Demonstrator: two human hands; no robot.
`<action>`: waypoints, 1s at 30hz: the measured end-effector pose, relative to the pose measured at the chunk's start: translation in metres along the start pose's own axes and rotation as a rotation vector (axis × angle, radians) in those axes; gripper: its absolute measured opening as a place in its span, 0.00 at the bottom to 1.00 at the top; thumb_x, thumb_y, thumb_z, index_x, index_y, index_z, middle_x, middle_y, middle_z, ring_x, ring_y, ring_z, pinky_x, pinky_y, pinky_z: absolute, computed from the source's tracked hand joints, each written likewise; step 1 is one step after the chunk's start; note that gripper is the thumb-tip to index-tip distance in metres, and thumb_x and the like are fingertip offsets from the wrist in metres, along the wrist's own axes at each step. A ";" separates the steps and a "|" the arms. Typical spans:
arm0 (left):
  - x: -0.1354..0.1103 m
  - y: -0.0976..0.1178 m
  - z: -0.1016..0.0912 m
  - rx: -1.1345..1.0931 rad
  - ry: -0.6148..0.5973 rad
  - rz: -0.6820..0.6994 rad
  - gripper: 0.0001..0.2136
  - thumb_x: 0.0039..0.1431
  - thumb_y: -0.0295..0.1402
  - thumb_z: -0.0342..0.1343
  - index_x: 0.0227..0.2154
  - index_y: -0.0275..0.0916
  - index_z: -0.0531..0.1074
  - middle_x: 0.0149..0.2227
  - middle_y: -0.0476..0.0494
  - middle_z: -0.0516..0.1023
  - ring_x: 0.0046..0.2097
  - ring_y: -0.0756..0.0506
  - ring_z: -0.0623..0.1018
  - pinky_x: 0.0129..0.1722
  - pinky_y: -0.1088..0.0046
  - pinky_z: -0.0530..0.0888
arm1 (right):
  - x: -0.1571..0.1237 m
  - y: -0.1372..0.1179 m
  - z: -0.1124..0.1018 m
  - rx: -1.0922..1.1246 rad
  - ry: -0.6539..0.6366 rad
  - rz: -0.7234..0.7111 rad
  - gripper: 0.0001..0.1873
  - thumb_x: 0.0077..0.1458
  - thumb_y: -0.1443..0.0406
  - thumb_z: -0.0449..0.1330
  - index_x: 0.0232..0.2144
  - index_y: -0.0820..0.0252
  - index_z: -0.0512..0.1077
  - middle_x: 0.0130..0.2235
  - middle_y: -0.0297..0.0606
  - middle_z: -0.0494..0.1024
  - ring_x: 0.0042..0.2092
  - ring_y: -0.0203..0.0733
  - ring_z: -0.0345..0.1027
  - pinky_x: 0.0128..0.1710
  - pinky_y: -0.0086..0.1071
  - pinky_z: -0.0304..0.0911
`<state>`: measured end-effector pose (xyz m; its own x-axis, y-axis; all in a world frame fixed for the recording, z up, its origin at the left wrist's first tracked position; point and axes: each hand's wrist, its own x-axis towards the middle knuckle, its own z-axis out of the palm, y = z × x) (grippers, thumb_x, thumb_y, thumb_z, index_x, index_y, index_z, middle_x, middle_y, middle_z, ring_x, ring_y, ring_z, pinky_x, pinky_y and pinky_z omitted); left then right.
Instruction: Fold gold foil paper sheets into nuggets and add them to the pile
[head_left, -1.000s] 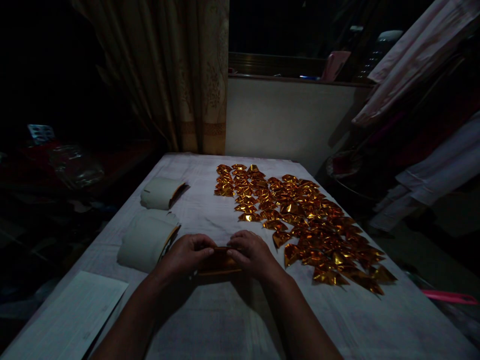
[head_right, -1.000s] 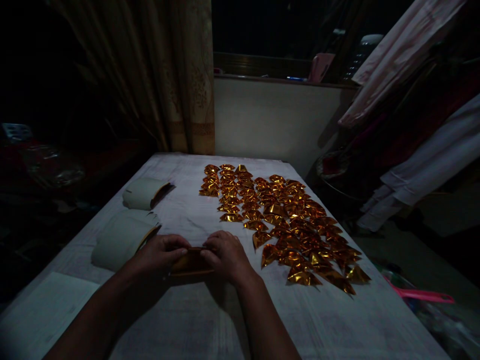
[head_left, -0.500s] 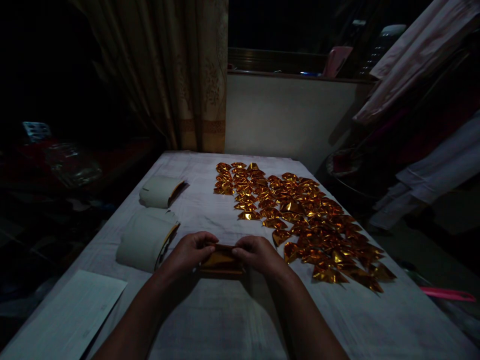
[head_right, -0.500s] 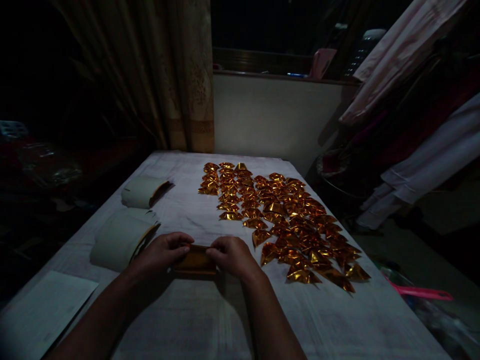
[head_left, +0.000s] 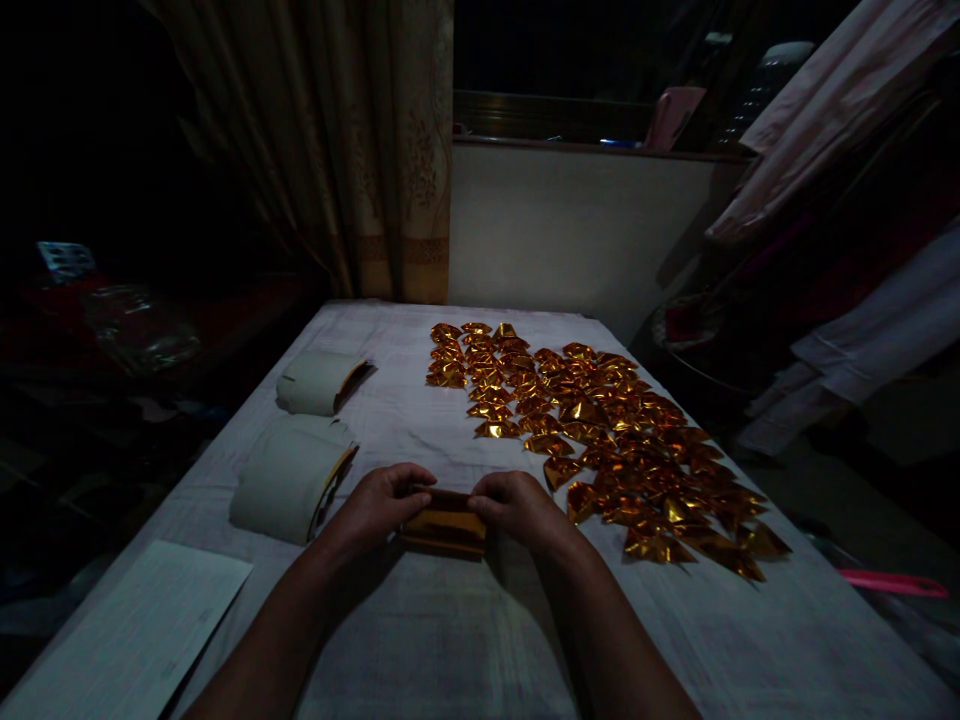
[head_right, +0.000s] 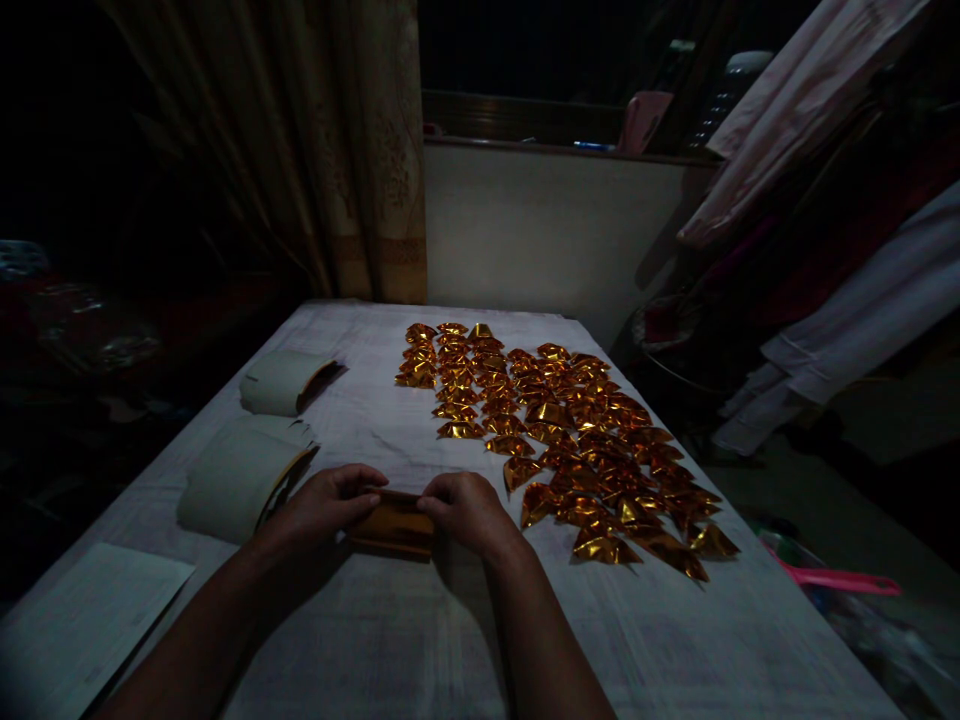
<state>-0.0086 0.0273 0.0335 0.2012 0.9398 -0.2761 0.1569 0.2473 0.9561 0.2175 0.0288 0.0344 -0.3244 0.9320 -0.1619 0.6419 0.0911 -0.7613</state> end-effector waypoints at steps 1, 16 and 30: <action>0.000 0.000 0.000 0.010 -0.004 -0.002 0.19 0.38 0.39 0.67 0.35 0.36 0.78 0.32 0.42 0.80 0.33 0.44 0.77 0.31 0.71 0.70 | 0.000 0.000 0.000 -0.012 0.002 -0.002 0.09 0.54 0.64 0.61 0.30 0.60 0.81 0.28 0.35 0.80 0.32 0.38 0.70 0.30 0.27 0.56; 0.004 -0.001 0.001 0.349 0.098 0.073 0.12 0.47 0.43 0.58 0.23 0.39 0.76 0.24 0.47 0.76 0.31 0.44 0.74 0.32 0.71 0.66 | 0.002 0.006 -0.001 -0.079 0.000 0.007 0.10 0.56 0.64 0.59 0.32 0.58 0.81 0.29 0.35 0.81 0.34 0.39 0.72 0.31 0.27 0.56; 0.006 -0.005 0.001 0.277 0.086 0.042 0.13 0.44 0.44 0.60 0.24 0.38 0.74 0.24 0.47 0.74 0.28 0.46 0.72 0.31 0.71 0.66 | 0.005 0.018 0.002 0.046 0.021 0.041 0.09 0.55 0.62 0.62 0.31 0.59 0.81 0.28 0.34 0.80 0.32 0.37 0.70 0.30 0.27 0.58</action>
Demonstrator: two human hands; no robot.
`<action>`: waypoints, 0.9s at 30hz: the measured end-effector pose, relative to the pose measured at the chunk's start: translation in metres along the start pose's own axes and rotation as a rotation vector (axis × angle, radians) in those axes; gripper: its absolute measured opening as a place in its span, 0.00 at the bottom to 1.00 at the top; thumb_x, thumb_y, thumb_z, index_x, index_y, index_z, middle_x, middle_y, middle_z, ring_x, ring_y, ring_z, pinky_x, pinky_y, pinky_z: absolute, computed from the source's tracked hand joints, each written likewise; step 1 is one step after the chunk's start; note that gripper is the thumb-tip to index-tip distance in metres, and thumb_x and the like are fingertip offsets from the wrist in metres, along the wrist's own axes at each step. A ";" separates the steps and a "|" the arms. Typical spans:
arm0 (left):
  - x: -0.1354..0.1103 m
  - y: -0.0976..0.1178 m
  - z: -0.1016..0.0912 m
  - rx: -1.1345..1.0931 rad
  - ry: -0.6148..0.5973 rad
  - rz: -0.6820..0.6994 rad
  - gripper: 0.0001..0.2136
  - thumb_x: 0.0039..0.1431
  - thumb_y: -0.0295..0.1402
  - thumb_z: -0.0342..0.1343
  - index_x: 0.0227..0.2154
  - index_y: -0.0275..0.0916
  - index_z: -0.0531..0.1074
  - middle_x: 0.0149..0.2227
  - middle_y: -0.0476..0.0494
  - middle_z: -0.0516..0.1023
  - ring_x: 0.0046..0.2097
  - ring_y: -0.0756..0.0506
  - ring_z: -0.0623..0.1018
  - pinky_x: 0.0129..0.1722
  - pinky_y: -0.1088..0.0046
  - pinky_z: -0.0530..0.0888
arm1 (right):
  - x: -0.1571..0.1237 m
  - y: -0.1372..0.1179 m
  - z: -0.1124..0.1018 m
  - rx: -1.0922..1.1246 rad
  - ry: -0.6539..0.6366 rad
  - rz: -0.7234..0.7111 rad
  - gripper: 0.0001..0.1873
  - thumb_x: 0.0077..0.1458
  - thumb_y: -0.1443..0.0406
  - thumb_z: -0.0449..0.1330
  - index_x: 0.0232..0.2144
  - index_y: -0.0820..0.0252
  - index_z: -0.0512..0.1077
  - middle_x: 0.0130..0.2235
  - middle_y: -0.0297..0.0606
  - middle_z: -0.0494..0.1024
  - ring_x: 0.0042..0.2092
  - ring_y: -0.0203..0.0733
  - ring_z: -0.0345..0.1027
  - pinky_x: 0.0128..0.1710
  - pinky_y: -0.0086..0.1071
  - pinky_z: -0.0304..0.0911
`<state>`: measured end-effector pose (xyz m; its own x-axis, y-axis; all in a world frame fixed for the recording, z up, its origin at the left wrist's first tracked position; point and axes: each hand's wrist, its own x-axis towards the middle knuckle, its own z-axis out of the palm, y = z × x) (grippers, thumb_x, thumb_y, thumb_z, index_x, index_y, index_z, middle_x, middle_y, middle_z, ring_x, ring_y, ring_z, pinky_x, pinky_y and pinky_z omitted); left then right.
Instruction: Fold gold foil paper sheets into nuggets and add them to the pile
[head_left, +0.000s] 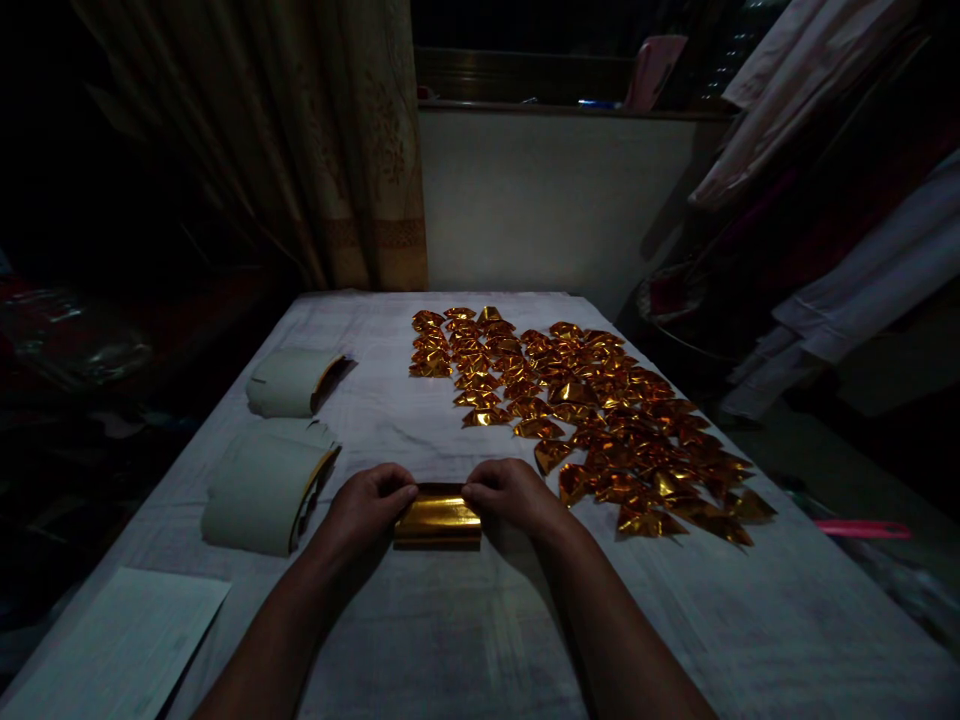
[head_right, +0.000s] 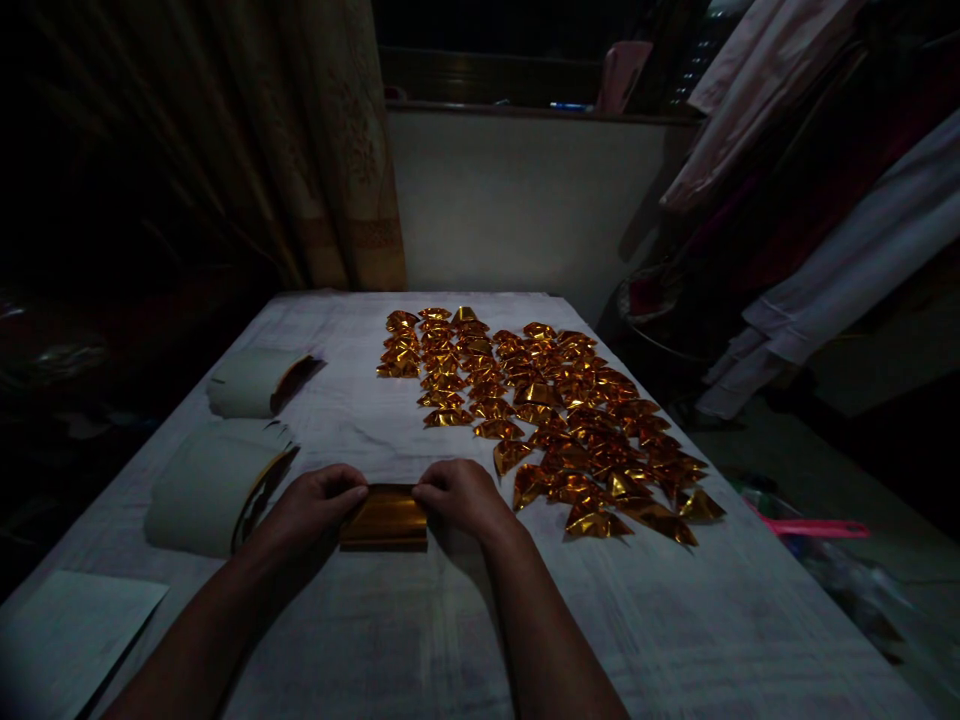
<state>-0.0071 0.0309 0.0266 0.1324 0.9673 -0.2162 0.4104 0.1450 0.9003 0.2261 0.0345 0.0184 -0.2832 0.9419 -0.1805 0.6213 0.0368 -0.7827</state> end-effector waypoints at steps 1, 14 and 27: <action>0.000 -0.001 0.000 -0.007 -0.004 0.000 0.12 0.45 0.44 0.60 0.24 0.38 0.74 0.24 0.48 0.74 0.28 0.46 0.71 0.30 0.71 0.66 | 0.000 0.001 0.000 0.005 0.001 0.000 0.09 0.55 0.62 0.62 0.30 0.59 0.81 0.28 0.35 0.80 0.32 0.37 0.70 0.30 0.27 0.58; -0.001 0.005 -0.003 0.038 -0.010 -0.042 0.12 0.46 0.43 0.60 0.25 0.39 0.74 0.24 0.48 0.74 0.30 0.45 0.73 0.32 0.71 0.68 | 0.000 0.000 -0.002 0.004 0.009 0.009 0.11 0.56 0.61 0.60 0.31 0.59 0.81 0.28 0.34 0.80 0.32 0.38 0.71 0.29 0.27 0.57; 0.002 -0.009 -0.005 0.027 -0.007 -0.009 0.14 0.51 0.46 0.59 0.27 0.38 0.75 0.27 0.45 0.76 0.32 0.44 0.73 0.31 0.72 0.68 | 0.002 -0.004 -0.002 0.020 0.046 0.045 0.08 0.53 0.64 0.62 0.32 0.56 0.81 0.30 0.33 0.81 0.33 0.39 0.72 0.32 0.28 0.58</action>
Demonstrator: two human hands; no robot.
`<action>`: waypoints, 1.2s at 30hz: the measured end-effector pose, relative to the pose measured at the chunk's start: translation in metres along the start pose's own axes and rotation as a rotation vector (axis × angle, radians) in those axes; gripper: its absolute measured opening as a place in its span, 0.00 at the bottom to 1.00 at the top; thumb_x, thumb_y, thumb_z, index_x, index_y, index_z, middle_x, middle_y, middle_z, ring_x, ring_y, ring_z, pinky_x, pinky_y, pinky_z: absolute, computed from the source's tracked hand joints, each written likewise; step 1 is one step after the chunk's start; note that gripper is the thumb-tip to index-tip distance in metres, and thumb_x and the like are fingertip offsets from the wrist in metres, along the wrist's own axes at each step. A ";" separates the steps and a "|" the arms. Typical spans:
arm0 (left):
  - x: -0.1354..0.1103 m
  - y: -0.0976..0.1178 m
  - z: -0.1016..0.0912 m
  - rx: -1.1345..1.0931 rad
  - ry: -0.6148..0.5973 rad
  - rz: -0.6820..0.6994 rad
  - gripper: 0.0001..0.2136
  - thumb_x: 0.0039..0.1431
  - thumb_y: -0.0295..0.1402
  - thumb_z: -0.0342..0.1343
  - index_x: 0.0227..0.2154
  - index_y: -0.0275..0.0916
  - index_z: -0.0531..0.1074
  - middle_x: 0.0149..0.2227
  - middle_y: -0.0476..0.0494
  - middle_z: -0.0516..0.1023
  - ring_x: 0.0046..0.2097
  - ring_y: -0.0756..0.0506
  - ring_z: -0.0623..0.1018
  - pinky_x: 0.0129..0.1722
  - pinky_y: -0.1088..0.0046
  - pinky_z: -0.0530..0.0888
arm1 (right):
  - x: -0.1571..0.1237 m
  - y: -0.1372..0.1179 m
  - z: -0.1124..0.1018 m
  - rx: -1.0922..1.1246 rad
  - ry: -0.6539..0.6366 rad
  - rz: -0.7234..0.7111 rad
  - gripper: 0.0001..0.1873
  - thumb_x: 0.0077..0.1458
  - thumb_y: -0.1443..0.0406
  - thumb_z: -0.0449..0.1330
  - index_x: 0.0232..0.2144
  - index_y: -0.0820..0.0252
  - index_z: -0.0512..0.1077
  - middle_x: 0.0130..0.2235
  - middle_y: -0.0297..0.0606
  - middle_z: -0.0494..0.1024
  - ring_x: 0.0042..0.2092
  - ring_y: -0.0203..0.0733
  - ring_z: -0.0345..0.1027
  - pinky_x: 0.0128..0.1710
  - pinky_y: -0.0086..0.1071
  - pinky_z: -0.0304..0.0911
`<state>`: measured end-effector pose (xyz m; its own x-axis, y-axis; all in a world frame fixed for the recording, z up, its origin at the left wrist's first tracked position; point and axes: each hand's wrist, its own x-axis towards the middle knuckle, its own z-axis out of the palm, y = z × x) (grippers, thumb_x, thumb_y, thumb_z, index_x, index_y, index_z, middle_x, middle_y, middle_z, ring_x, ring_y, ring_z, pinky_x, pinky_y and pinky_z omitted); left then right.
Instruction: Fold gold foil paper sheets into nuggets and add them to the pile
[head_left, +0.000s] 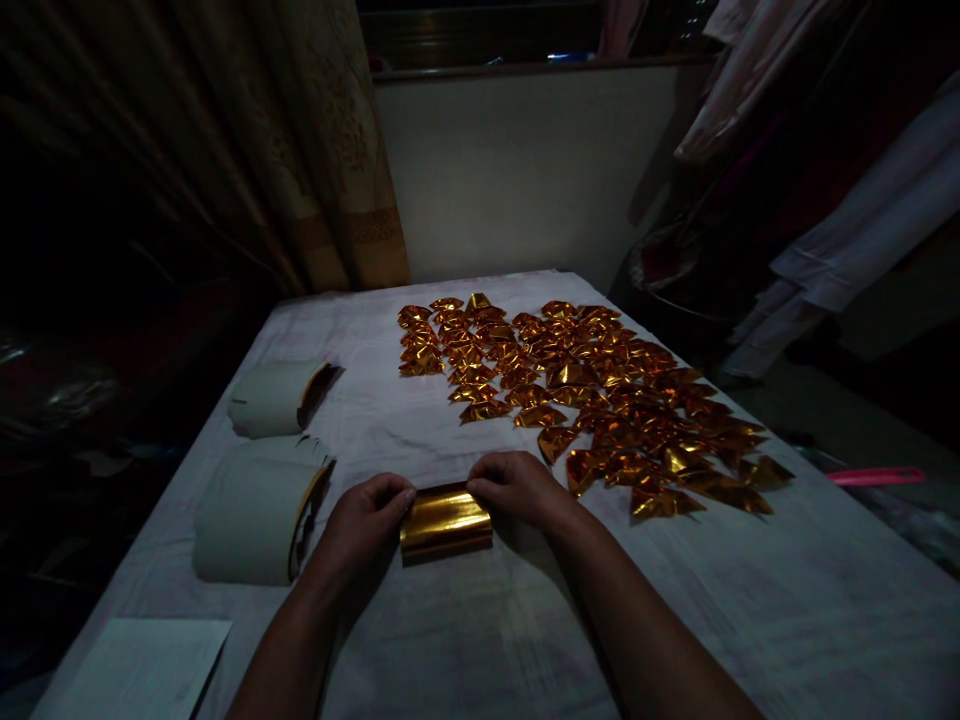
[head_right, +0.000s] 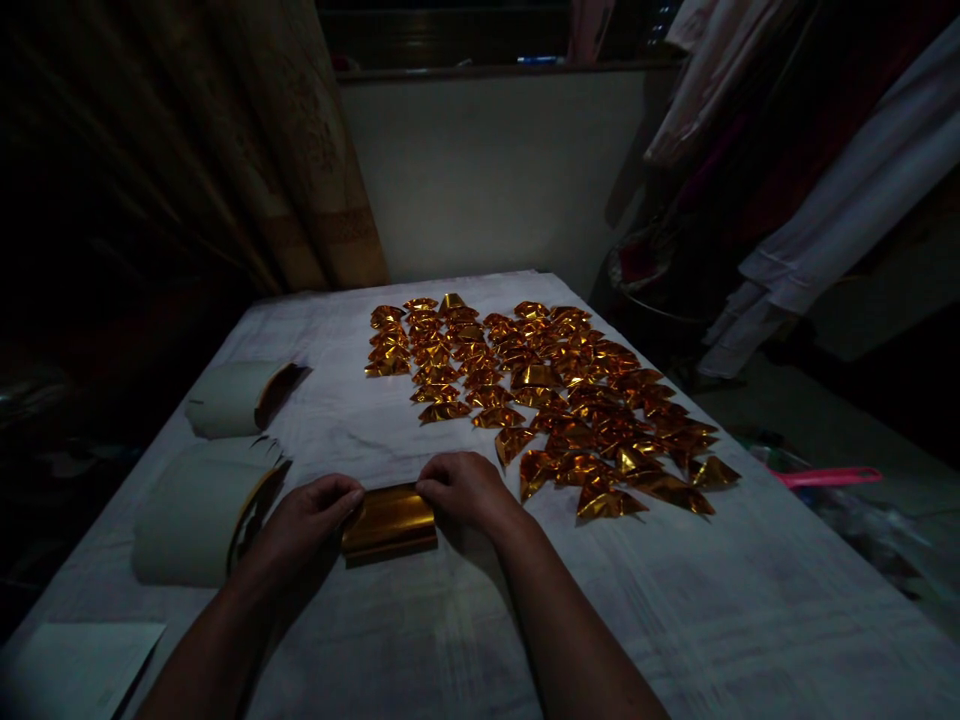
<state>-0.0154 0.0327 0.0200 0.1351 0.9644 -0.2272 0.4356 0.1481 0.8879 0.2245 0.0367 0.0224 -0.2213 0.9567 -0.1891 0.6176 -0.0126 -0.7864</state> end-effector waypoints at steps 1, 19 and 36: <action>0.000 0.000 0.001 0.009 0.008 -0.001 0.15 0.51 0.46 0.59 0.27 0.38 0.75 0.27 0.45 0.76 0.32 0.44 0.73 0.31 0.72 0.68 | 0.000 0.000 0.000 0.001 0.001 0.006 0.08 0.53 0.64 0.62 0.32 0.56 0.81 0.30 0.33 0.81 0.33 0.39 0.72 0.32 0.28 0.58; -0.010 0.012 0.013 0.583 0.093 0.115 0.13 0.63 0.40 0.44 0.28 0.43 0.68 0.32 0.45 0.76 0.36 0.42 0.76 0.37 0.69 0.65 | 0.002 -0.008 0.011 -0.259 0.105 0.038 0.07 0.54 0.65 0.61 0.32 0.52 0.80 0.38 0.36 0.82 0.41 0.42 0.74 0.39 0.30 0.58; -0.013 0.020 0.009 0.738 0.087 0.036 0.10 0.65 0.37 0.48 0.28 0.41 0.67 0.33 0.48 0.76 0.36 0.45 0.75 0.34 0.72 0.61 | -0.001 -0.009 0.014 -0.307 0.121 0.032 0.05 0.56 0.65 0.61 0.34 0.54 0.78 0.38 0.34 0.80 0.40 0.39 0.71 0.38 0.30 0.55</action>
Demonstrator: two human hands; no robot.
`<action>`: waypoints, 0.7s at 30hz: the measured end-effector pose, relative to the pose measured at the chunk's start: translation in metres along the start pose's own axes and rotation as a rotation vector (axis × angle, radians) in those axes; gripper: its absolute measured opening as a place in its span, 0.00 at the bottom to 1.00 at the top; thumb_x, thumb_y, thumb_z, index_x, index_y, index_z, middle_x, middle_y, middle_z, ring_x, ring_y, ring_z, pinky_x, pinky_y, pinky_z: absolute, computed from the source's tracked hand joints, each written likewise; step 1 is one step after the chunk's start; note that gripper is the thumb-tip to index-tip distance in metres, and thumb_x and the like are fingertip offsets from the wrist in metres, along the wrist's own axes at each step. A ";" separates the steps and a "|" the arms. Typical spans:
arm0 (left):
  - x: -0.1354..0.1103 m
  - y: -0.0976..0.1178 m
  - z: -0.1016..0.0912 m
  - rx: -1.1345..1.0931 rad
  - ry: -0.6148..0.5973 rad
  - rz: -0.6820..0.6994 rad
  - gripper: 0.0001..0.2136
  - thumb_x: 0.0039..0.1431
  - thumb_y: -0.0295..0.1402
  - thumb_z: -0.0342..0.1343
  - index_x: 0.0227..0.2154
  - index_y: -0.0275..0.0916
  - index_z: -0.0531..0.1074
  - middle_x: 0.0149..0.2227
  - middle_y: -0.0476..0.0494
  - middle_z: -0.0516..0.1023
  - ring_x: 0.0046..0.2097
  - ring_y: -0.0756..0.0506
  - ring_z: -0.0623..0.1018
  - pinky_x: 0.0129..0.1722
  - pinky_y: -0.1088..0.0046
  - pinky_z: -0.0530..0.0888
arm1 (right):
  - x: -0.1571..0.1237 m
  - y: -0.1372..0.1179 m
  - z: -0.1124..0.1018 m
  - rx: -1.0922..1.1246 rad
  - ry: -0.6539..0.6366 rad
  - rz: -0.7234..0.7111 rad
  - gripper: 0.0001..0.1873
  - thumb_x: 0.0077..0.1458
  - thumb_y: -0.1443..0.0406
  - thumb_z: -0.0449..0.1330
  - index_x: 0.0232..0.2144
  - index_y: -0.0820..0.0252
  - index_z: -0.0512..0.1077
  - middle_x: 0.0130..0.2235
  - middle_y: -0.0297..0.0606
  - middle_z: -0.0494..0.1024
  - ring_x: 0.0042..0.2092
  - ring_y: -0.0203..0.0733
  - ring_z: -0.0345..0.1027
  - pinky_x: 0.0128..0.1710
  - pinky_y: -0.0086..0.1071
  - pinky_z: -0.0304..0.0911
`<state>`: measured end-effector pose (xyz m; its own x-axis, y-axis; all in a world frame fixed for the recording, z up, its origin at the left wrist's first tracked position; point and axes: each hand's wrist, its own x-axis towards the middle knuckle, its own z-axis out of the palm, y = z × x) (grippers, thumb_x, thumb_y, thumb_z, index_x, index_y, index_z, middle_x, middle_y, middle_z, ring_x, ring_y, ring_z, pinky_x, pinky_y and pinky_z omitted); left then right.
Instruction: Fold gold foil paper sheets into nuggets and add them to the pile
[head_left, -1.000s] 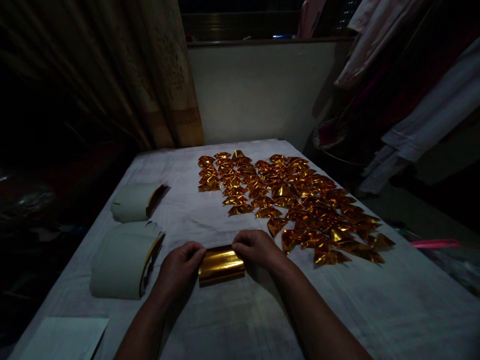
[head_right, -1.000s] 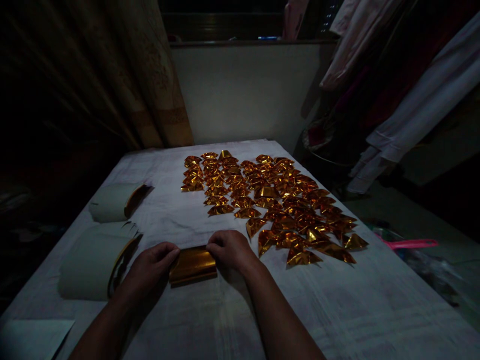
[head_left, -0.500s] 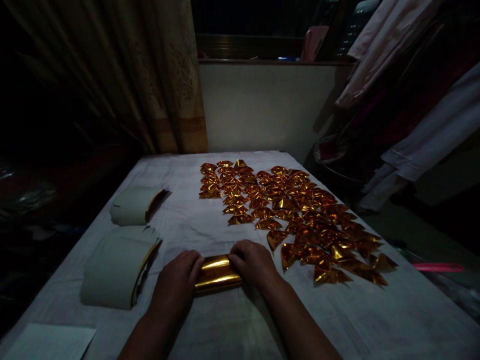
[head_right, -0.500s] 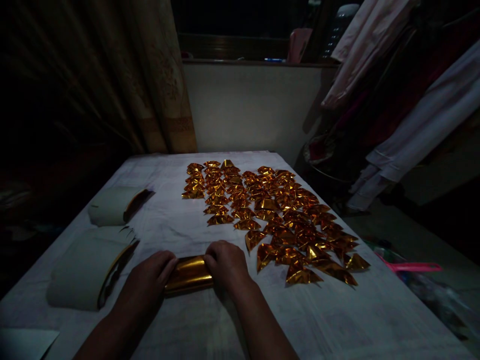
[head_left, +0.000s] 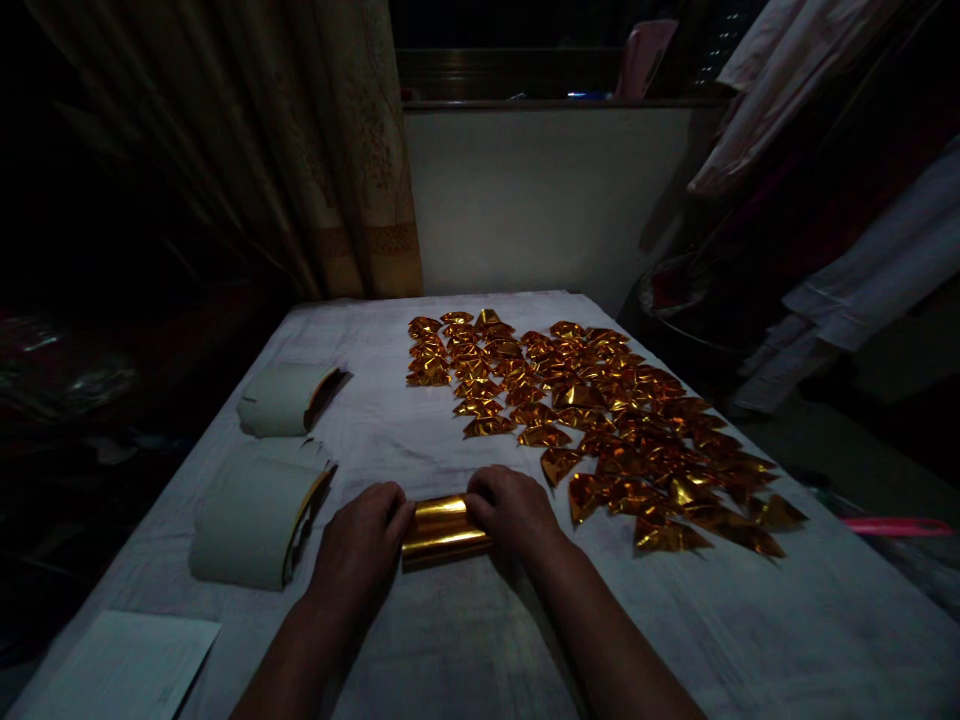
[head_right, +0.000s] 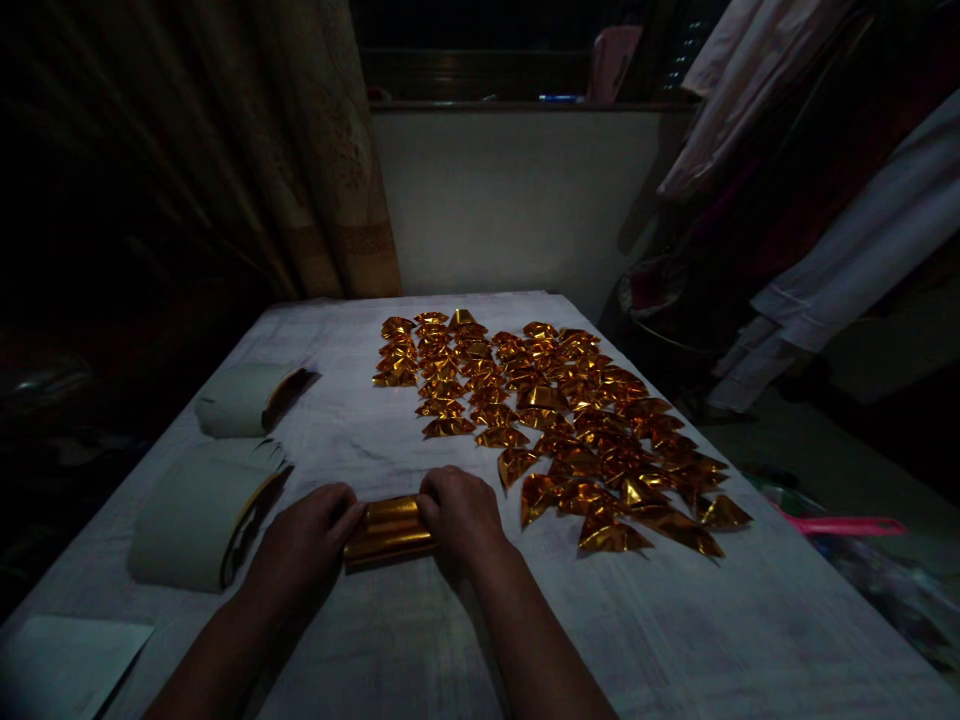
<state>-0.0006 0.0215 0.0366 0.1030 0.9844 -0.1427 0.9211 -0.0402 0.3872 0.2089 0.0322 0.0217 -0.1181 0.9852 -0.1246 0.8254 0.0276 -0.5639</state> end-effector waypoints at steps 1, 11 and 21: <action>0.001 -0.001 0.000 0.010 0.001 -0.001 0.10 0.65 0.37 0.48 0.28 0.41 0.67 0.33 0.48 0.76 0.36 0.45 0.75 0.34 0.71 0.61 | 0.000 0.000 0.000 0.003 0.006 -0.003 0.05 0.55 0.65 0.61 0.33 0.54 0.78 0.38 0.34 0.80 0.40 0.39 0.71 0.38 0.30 0.54; -0.003 0.002 -0.001 -0.129 0.264 0.254 0.11 0.66 0.36 0.46 0.37 0.41 0.73 0.39 0.44 0.80 0.42 0.42 0.78 0.43 0.65 0.71 | -0.001 -0.001 -0.001 -0.006 0.010 0.004 0.05 0.55 0.65 0.61 0.31 0.53 0.78 0.37 0.34 0.81 0.40 0.40 0.71 0.37 0.30 0.54; -0.015 0.026 0.026 -0.186 0.116 0.567 0.12 0.64 0.27 0.50 0.44 0.44 0.76 0.48 0.46 0.81 0.50 0.44 0.78 0.52 0.63 0.75 | -0.001 -0.001 0.000 0.005 0.025 0.003 0.05 0.55 0.66 0.61 0.32 0.53 0.78 0.37 0.33 0.81 0.39 0.39 0.71 0.37 0.30 0.54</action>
<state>0.0319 0.0012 0.0252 0.5077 0.8308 0.2283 0.6524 -0.5438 0.5279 0.2083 0.0314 0.0221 -0.1019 0.9892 -0.1056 0.8227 0.0242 -0.5680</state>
